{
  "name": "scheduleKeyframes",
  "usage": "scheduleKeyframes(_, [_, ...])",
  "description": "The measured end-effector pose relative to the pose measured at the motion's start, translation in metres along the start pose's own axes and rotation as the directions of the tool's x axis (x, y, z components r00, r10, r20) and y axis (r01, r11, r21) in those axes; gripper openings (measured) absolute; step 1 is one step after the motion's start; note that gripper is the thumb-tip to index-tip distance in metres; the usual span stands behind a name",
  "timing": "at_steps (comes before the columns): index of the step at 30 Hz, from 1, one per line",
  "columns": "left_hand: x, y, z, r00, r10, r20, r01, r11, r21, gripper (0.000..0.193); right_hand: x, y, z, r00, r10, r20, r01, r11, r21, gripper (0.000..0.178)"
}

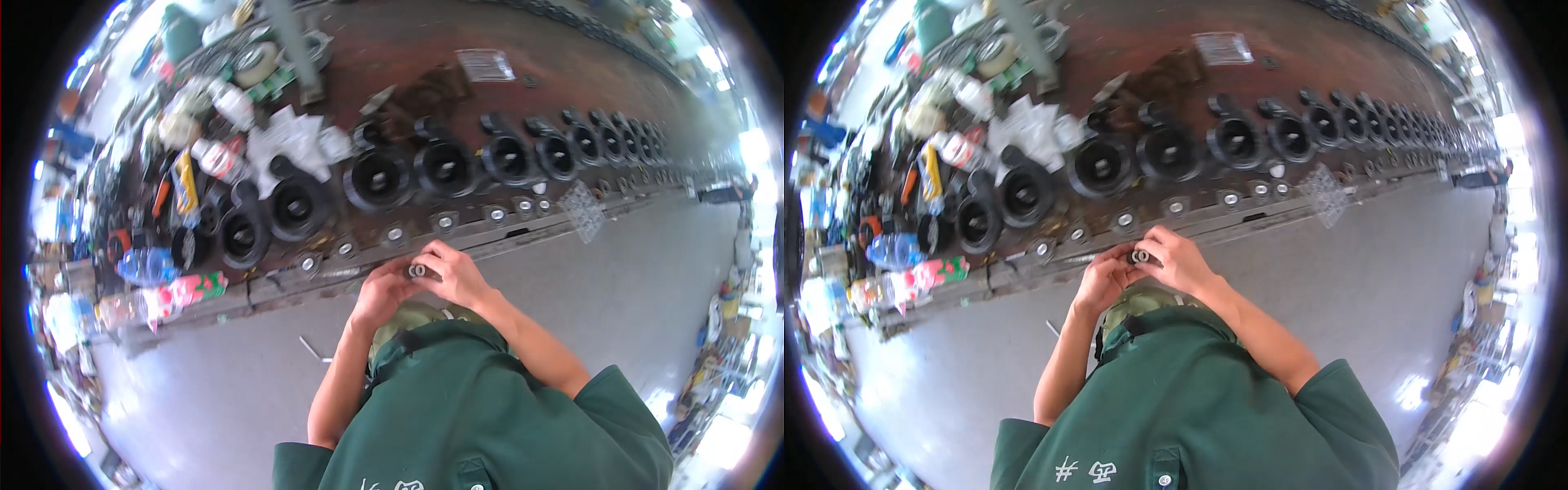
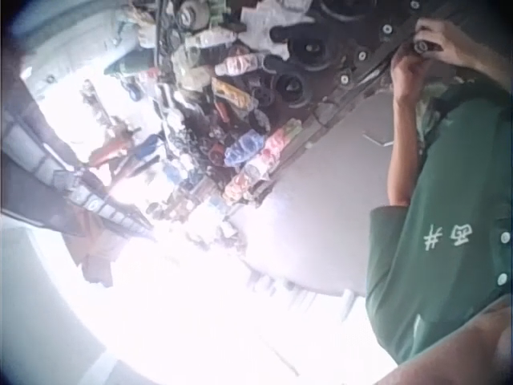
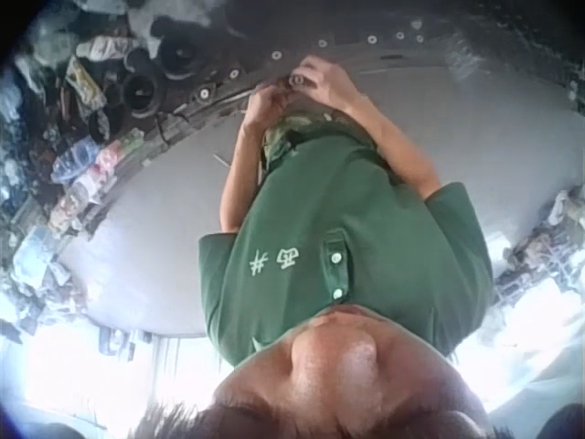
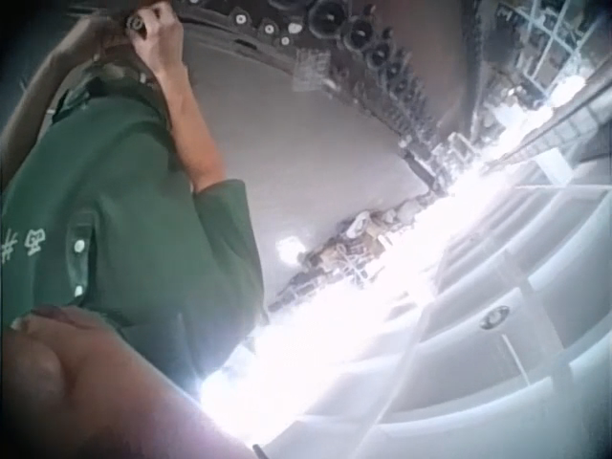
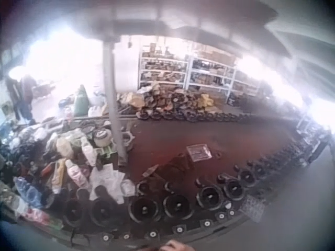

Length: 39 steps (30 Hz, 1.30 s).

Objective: The person assembles mechanical components on a long workbench by placing metal washers and nuts onto bolts inside larger circular metal housings and then placing the finished units into a plastic tray.

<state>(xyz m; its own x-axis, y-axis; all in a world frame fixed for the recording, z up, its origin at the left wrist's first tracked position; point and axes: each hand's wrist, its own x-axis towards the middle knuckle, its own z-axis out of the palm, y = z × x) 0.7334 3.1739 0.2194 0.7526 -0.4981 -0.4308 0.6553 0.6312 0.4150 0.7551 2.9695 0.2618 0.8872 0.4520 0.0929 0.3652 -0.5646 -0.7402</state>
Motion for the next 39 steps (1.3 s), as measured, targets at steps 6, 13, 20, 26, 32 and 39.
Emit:
scheduleKeyframes(6, [0.101, -0.102, 0.110, 0.989, -0.088, 0.123, 0.069, 0.987, 0.146, 0.057, -0.097, 0.097, -0.122, 0.994, 0.026, -0.106, -0.038, 0.994, -0.107, 0.030])
scheduleKeyframes(13, [0.220, -0.226, 0.229, 0.957, -0.252, 0.146, 0.232, 0.963, 0.137, 0.039, -0.196, 0.207, -0.267, 0.833, 0.405, -0.377, -0.347, 0.913, 0.214, 0.028])
scheduleKeyframes(20, [0.331, -0.268, 0.313, 0.957, -0.258, 0.135, 0.219, 0.943, 0.249, 0.036, -0.227, 0.386, -0.389, 0.591, 0.527, -0.611, -0.612, 0.786, 0.086, 0.030])
scheduleKeyframes(26, [0.424, -0.311, 0.324, 0.959, -0.283, 0.001, 0.260, 0.882, 0.392, 0.032, -0.200, 0.485, -0.443, 0.767, 0.477, -0.429, -0.605, 0.761, -0.235, 0.028])
scheduleKeyframes(32, [0.457, -0.342, 0.359, 0.978, -0.190, -0.086, 0.208, 0.920, 0.332, 0.032, -0.186, 0.530, -0.457, 0.905, 0.373, -0.202, -0.424, 0.822, -0.380, 0.029])
scheduleKeyframes(39, [0.475, -0.359, 0.386, 0.940, -0.040, -0.340, 0.192, 0.885, 0.425, 0.026, -0.222, 0.569, -0.508, 0.803, 0.477, -0.357, -0.521, 0.853, -0.033, 0.037])
